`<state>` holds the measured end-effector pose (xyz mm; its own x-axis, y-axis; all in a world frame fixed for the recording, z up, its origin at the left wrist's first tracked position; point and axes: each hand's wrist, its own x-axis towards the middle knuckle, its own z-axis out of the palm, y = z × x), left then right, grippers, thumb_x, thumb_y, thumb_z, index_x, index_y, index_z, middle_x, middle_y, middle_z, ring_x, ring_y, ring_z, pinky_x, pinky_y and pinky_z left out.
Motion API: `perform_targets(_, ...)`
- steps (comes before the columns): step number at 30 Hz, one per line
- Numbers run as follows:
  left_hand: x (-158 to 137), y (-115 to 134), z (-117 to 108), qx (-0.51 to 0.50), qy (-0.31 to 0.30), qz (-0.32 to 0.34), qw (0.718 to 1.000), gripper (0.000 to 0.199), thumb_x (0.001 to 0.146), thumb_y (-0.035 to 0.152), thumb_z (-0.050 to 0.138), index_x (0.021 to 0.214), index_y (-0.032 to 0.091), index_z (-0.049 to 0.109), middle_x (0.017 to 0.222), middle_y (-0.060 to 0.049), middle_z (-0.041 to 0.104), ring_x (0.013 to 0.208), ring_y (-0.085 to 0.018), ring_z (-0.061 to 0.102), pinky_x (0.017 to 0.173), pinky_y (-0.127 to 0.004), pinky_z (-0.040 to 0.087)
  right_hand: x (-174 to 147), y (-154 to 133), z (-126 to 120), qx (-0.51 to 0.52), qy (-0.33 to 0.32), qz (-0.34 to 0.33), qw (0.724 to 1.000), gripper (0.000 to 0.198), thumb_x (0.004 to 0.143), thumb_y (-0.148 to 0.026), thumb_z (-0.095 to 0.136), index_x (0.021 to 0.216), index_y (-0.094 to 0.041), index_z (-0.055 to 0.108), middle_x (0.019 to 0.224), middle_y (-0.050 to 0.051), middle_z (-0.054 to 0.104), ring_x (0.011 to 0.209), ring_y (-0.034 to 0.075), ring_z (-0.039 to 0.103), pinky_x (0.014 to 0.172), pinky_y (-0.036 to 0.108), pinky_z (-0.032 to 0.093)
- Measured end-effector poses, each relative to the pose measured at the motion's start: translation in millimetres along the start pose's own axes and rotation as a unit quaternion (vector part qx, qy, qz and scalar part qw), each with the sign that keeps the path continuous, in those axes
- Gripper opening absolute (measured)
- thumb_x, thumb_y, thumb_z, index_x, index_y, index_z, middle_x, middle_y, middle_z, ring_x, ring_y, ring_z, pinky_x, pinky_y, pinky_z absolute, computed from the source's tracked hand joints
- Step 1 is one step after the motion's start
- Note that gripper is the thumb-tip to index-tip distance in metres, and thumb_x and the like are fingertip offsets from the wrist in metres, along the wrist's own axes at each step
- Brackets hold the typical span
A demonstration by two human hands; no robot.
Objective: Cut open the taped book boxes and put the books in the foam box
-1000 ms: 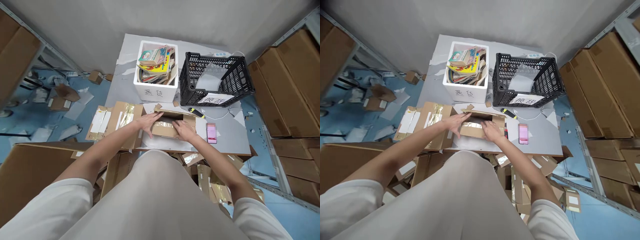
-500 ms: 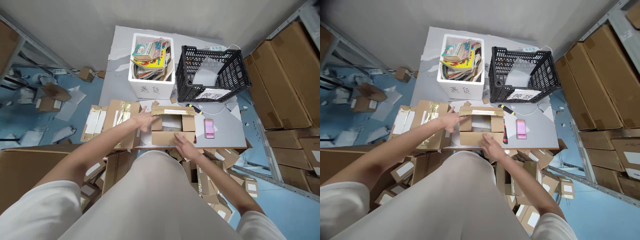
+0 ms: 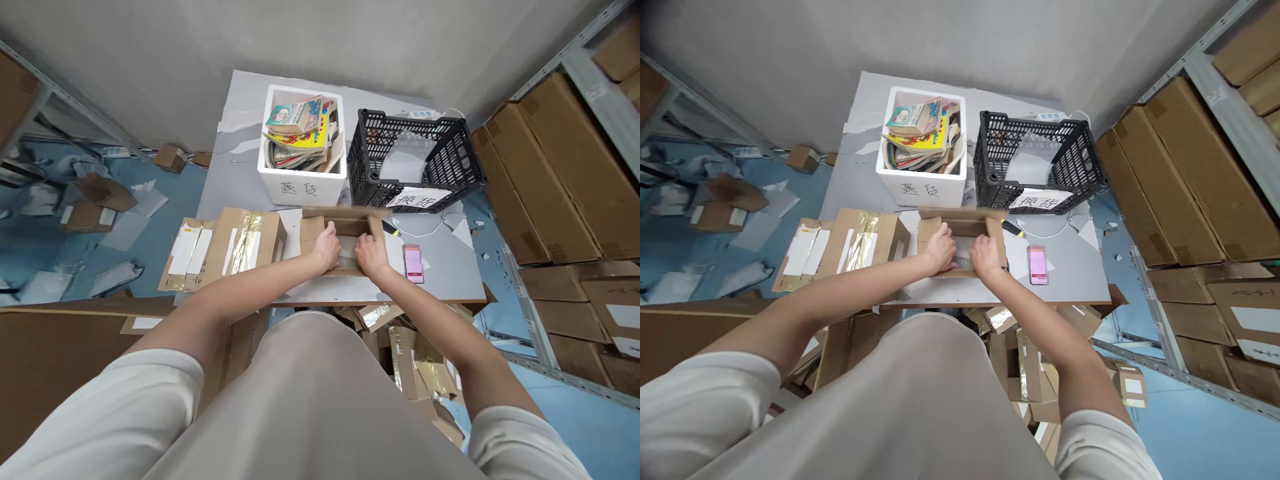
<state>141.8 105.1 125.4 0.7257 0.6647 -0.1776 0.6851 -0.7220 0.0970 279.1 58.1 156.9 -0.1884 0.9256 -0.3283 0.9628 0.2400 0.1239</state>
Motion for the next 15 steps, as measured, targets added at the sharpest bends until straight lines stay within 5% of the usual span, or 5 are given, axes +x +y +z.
perform_targets(4,-10.3,-23.9,-4.6,-0.043,0.085,-0.107,0.990,0.104,0.047,0.068,0.073,0.136,0.019,0.050,0.134,-0.014,0.052,0.133,-0.050,0.023,0.109,-0.062,-0.008,-14.2,35.3,4.5,-0.027,0.027,0.149,0.988,0.074,0.084,-0.050,0.050,0.147,-0.015,0.032,0.152,0.027,0.024,0.112,0.042,0.051,0.090,0.059,0.033)
perform_targets(8,-32.6,-64.8,-12.9,-0.038,0.053,-0.099,0.993,0.126,0.038,0.072,0.074,0.144,0.016,0.036,0.155,-0.017,0.020,0.138,-0.053,0.002,0.108,-0.064,-0.006,-18.2,73.4,19.8,0.031,-0.077,0.157,0.984,0.126,0.055,-0.063,0.076,0.152,-0.021,0.008,0.157,0.024,0.000,0.124,0.047,0.041,0.094,0.058,0.033)
perform_targets(12,-48.7,-92.3,-10.4,-0.033,-0.022,-0.075,0.996,0.141,0.032,0.074,0.074,0.150,0.017,0.020,0.157,-0.022,0.006,0.132,-0.054,0.020,0.103,-0.071,0.004,-20.7,99.0,39.4,0.178,-0.127,0.061,0.974,0.139,0.054,-0.058,0.077,0.149,-0.024,-0.018,0.156,0.021,-0.013,0.134,0.039,0.035,0.098,0.049,0.037)
perform_targets(15,-48.0,-97.1,-7.0,-0.029,-0.043,-0.075,0.996,0.143,0.032,0.074,0.074,0.150,0.016,0.018,0.156,-0.024,0.005,0.127,-0.051,0.030,0.101,-0.074,0.007,-26.1,100.0,36.8,0.178,-0.154,0.093,0.967,0.131,0.060,-0.062,0.071,0.150,-0.020,-0.013,0.157,0.021,-0.007,0.138,0.039,0.027,0.102,0.054,0.033)
